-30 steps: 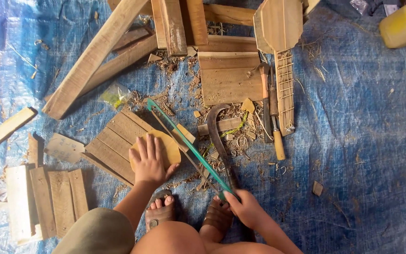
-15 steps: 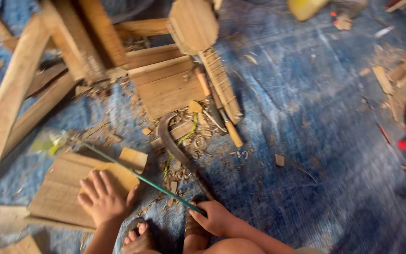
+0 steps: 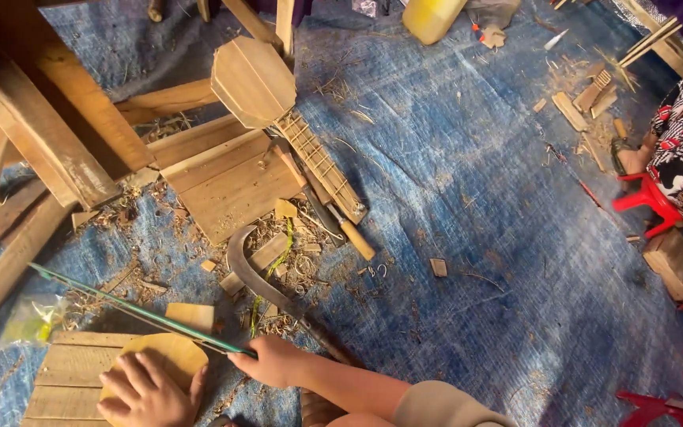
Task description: The person is shaping a wooden piece with a saw blade and then polishing a circular wooden component using a small wooden block.
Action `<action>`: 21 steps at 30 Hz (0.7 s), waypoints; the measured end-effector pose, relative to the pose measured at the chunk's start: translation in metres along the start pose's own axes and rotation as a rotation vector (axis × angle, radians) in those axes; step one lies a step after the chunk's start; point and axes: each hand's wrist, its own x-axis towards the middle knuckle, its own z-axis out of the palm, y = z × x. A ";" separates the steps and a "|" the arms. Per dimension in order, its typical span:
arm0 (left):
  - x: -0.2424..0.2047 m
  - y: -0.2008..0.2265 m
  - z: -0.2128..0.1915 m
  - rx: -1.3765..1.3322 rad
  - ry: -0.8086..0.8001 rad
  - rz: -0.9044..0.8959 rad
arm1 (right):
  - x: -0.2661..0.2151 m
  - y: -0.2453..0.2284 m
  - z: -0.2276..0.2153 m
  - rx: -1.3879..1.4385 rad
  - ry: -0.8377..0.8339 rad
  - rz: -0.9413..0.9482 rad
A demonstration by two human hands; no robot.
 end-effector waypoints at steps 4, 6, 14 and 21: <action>-0.001 -0.004 0.001 0.143 0.002 0.023 | -0.010 0.017 0.005 -0.100 0.044 -0.015; -0.011 -0.002 0.020 -0.077 -0.043 -0.067 | -0.019 0.043 0.005 -0.178 0.027 -0.115; -0.020 0.005 0.021 -0.135 -0.176 0.100 | -0.113 0.058 -0.037 0.102 -0.080 0.151; -0.015 -0.009 0.037 -0.214 -0.523 -0.017 | -0.084 0.033 -0.018 0.030 -0.066 0.172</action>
